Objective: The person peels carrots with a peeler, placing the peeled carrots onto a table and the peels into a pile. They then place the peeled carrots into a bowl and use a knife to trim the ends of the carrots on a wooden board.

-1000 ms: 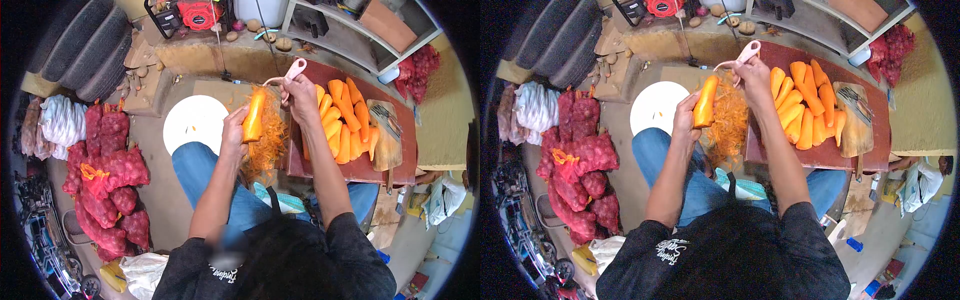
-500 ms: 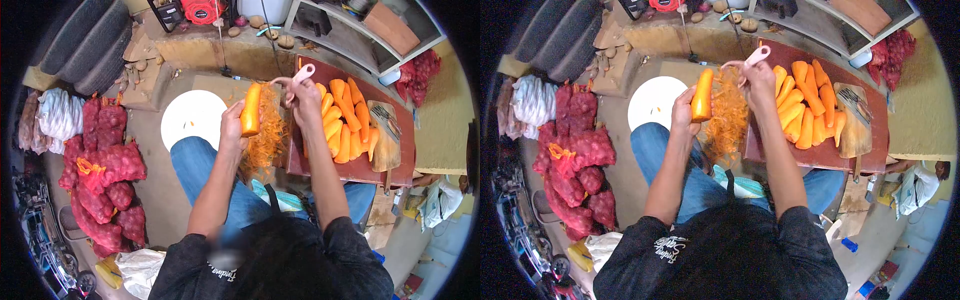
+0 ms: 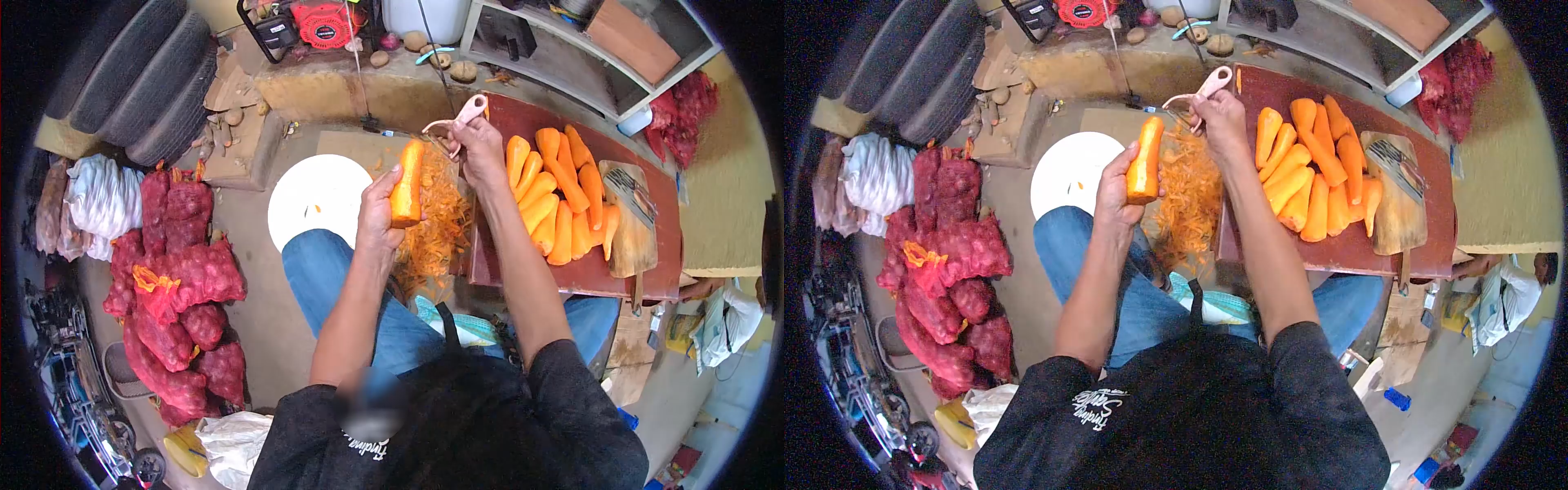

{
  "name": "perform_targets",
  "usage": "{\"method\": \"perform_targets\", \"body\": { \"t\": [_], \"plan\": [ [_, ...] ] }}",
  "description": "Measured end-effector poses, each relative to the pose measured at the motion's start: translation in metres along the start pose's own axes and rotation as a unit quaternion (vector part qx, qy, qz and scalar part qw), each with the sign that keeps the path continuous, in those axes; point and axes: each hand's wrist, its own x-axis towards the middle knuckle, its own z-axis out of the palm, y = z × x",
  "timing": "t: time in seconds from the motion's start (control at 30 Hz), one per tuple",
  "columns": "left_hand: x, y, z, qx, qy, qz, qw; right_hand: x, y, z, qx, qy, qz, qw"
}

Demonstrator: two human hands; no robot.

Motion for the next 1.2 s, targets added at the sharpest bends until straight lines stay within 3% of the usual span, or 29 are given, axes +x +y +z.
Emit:
{"method": "perform_targets", "body": {
  "t": [0.17, 0.23, 0.37, 0.43, 0.57, 0.73, 0.97, 1.1, 1.2],
  "plan": [
    [0.014, -0.009, 0.001, -0.039, 0.011, 0.017, 0.999, -0.073, -0.021, 0.022, 0.022, -0.052, 0.061, 0.997],
    [0.015, -0.010, 0.002, -0.057, 0.005, 0.027, 0.998, -0.101, -0.020, 0.034, -0.033, -0.084, 0.100, 0.991],
    [0.008, -0.009, 0.000, -0.036, -0.013, 0.019, 0.999, -0.057, -0.001, 0.013, -0.038, -0.019, -0.019, 0.999],
    [0.000, -0.006, 0.006, 0.003, 0.000, 0.017, 1.000, -0.023, -0.010, 0.001, -0.037, 0.040, 0.007, 0.998],
    [0.000, -0.006, 0.008, -0.007, 0.013, 0.016, 1.000, -0.020, -0.032, -0.001, -0.021, -0.029, 0.011, 0.999],
    [0.010, -0.006, 0.009, -0.077, -0.023, 0.016, 0.997, -0.098, -0.026, 0.026, -0.036, -0.096, 0.068, 0.992],
    [0.007, 0.007, -0.001, -0.112, -0.097, 0.018, 0.989, -0.065, -0.011, 0.043, -0.051, -0.127, 0.075, 0.988],
    [0.004, -0.004, 0.001, -0.011, -0.005, 0.060, 0.998, -0.030, -0.006, 0.024, -0.021, -0.058, 0.042, 0.997],
    [-0.006, -0.005, 0.012, -0.008, -0.017, 0.041, 0.999, -0.007, -0.021, 0.006, -0.045, 0.019, -0.003, 0.999]
  ]
}}
